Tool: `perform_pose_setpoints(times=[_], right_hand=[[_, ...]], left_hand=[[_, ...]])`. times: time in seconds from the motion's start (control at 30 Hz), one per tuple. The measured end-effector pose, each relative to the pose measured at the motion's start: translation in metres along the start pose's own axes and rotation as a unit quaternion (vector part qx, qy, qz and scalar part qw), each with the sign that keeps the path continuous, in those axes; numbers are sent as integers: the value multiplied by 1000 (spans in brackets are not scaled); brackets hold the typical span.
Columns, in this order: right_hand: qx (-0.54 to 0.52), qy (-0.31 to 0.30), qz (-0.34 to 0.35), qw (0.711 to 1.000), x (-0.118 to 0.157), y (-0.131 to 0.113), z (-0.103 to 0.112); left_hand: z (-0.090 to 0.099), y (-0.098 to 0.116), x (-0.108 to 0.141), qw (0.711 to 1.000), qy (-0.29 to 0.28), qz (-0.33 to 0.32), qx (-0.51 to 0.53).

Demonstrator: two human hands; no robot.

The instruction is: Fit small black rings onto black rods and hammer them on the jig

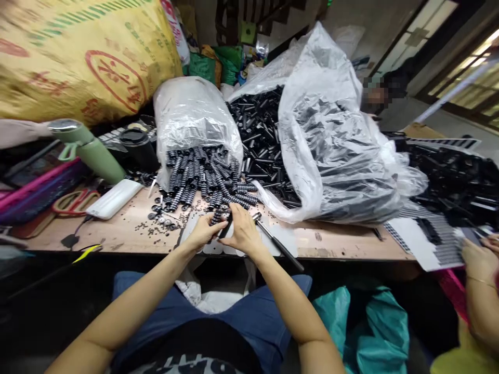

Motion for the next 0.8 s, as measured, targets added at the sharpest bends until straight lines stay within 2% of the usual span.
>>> perform_pose_setpoints(times=[0.07, 0.2, 0.33, 0.47, 0.6, 0.7, 0.8], right_hand=[[8, 3, -9, 1000, 7, 10, -7], [44, -45, -40, 997, 22, 41, -29], [88, -87, -65, 990, 34, 59, -46], [125, -79, -67, 987, 38, 60, -48], [141, -65, -71, 985, 40, 65, -48], [99, -21, -52, 994, 38, 59, -44], [19, 32, -10, 999, 30, 36, -32]], left_hand=[[1, -2, -3, 999, -1, -5, 49], [6, -7, -8, 991, 1, 13, 136], [8, -6, -6, 988, 18, 31, 148], [4, 1, -3, 990, -4, 11, 140], [11, -5, -6, 986, 22, 37, 163], [14, -13, -7, 984, 32, 59, 166], [10, -20, -7, 982, 33, 82, 169]])
Point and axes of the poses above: each hand's wrist, its own x-axis away from the middle knuckle, its own z-axis out of the back of the hand, y = z × x, the point moved 8 cm from there along -x, towards the middle knuckle, and after that the axes turned 6 degrees about -x, right-handed, at the moved point
